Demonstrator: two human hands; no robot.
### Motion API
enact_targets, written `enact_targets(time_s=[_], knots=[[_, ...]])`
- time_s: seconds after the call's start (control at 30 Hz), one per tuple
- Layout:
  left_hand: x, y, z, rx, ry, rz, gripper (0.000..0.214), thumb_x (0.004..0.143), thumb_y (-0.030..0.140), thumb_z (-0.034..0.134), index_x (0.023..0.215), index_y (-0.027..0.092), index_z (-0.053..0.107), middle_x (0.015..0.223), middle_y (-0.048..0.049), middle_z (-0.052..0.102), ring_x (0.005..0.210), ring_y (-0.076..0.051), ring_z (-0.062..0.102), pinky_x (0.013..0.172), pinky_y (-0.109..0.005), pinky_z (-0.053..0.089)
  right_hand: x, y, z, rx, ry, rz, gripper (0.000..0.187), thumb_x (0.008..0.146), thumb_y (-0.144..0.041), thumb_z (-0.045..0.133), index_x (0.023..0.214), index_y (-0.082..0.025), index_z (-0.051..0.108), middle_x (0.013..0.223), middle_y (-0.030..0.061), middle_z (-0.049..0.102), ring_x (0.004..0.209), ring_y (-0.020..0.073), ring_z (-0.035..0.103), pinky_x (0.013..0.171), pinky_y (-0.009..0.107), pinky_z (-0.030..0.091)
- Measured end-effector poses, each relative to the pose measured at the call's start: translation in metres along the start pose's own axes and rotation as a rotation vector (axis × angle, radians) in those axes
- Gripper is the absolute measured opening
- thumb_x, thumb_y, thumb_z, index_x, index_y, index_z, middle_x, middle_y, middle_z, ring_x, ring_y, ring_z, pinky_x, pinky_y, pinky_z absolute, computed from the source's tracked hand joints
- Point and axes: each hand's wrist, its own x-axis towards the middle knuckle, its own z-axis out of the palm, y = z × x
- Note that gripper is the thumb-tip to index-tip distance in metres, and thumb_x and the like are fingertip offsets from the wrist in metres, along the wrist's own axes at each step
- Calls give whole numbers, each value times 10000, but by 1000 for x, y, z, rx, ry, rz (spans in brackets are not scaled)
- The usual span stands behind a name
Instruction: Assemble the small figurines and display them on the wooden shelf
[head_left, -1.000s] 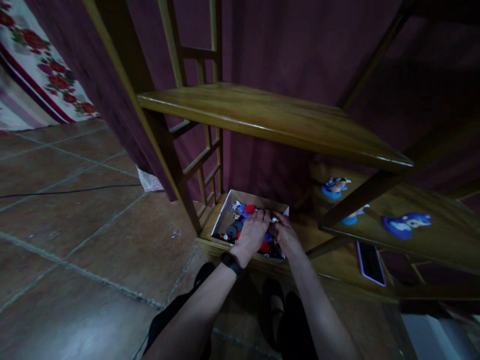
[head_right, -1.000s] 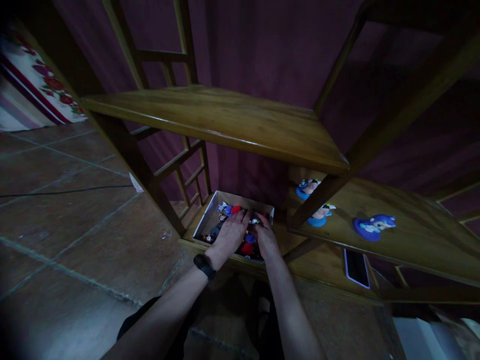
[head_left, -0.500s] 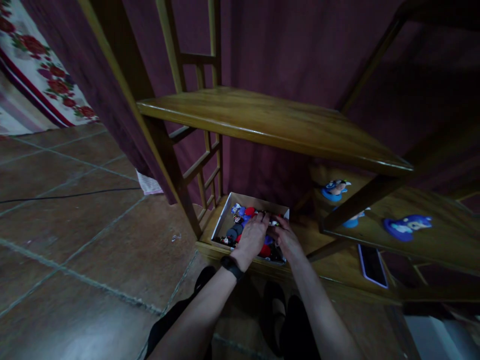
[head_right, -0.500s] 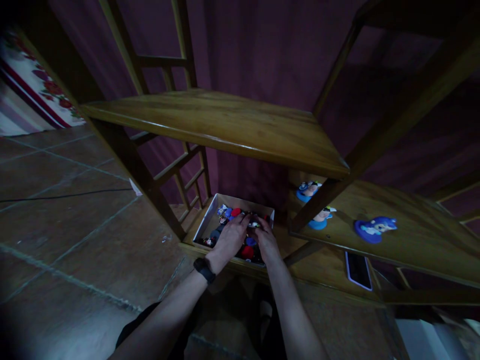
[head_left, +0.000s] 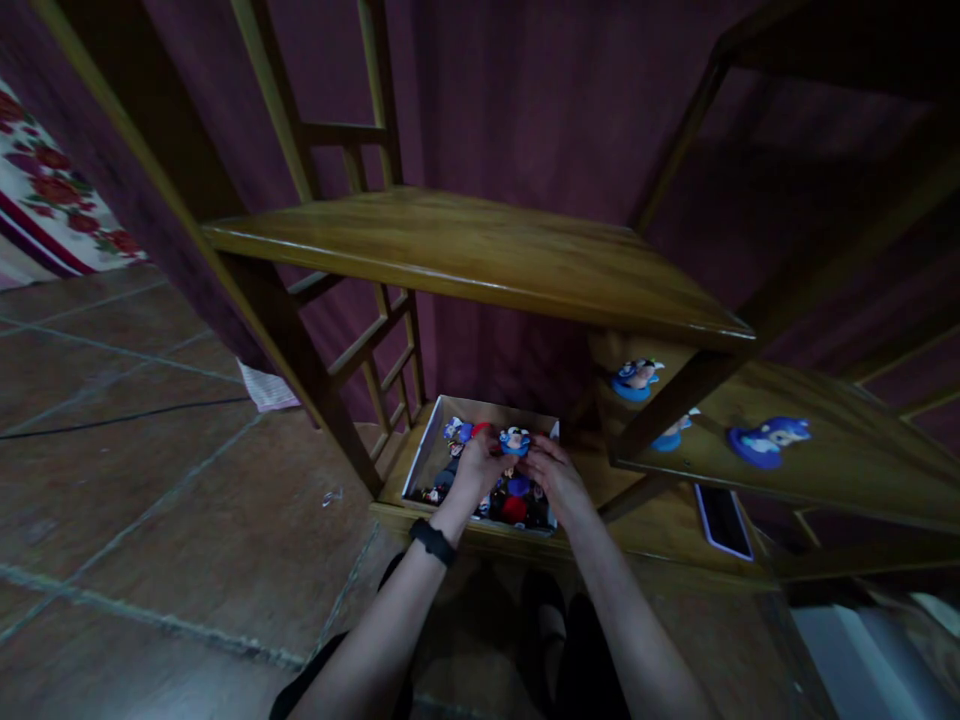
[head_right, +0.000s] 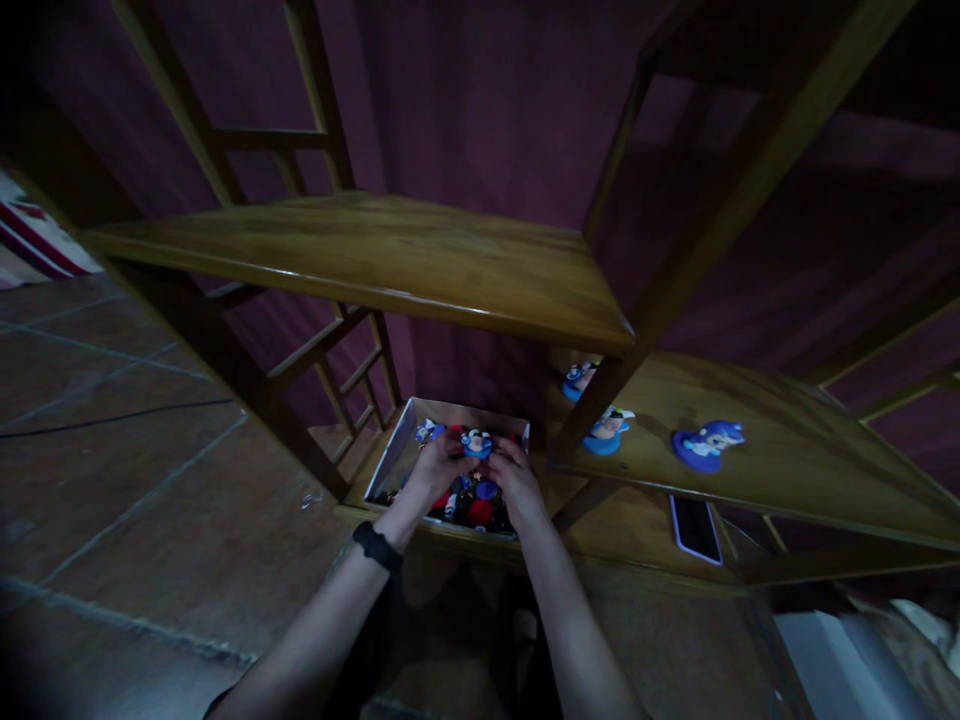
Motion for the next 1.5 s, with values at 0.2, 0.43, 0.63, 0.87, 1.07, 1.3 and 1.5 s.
enact_targets(time_s=[0.2, 0.43, 0.63, 0.87, 1.07, 1.3, 1.5], knots=[[-8, 14, 0, -182, -43, -131, 315, 496, 204, 778, 781, 126, 666, 741, -35, 675, 670, -136, 584, 653, -246, 440, -2, -1, 0, -9, -2, -26, 316, 610, -311, 698, 906, -231, 619, 887, 10, 678, 782, 162, 636, 761, 323, 485], [-11, 17, 0, -367, 2, -290, 400, 440, 193, 817, 803, 107, 672, 747, -53, 670, 675, -141, 598, 675, -266, 446, 0, 0, 1, -8, 40, -27, 319, 619, -365, 700, 885, -230, 590, 799, -2, 671, 727, 151, 629, 726, 312, 491], [-12, 22, 2, -398, 13, -256, 392, 457, 159, 807, 825, 130, 674, 782, -38, 672, 695, -132, 598, 676, -255, 446, 3, -1, 2, 6, 27, -45, 327, 607, -403, 711, 855, -228, 589, 842, 10, 673, 747, 164, 634, 716, 314, 497], [-11, 24, 0, -420, -39, -280, 389, 464, 179, 811, 823, 110, 679, 762, -53, 677, 681, -132, 600, 695, -259, 443, 5, -1, -1, 12, 7, -45, 329, 618, -392, 717, 874, -224, 595, 811, 1, 666, 733, 148, 623, 726, 307, 494], [-9, 23, 1, -380, -39, -230, 425, 461, 201, 813, 852, 116, 671, 801, -64, 681, 718, -156, 607, 711, -280, 443, 4, -1, -1, 33, -19, -45, 342, 604, -373, 729, 883, -218, 605, 874, 15, 673, 798, 171, 633, 764, 327, 494], [-5, 13, 3, -259, 78, -110, 400, 461, 247, 816, 798, 132, 633, 770, -33, 662, 726, -145, 591, 730, -279, 431, 2, 1, 1, 59, -34, -24, 386, 575, -347, 751, 912, -213, 619, 918, 30, 686, 873, 201, 638, 826, 361, 487], [-7, 16, 5, -175, 95, -54, 404, 481, 239, 800, 827, 148, 613, 806, -30, 651, 742, -141, 578, 724, -269, 429, 2, 1, 4, 85, -24, -15, 417, 585, -336, 747, 960, -210, 617, 977, 43, 685, 894, 208, 643, 825, 365, 489]])
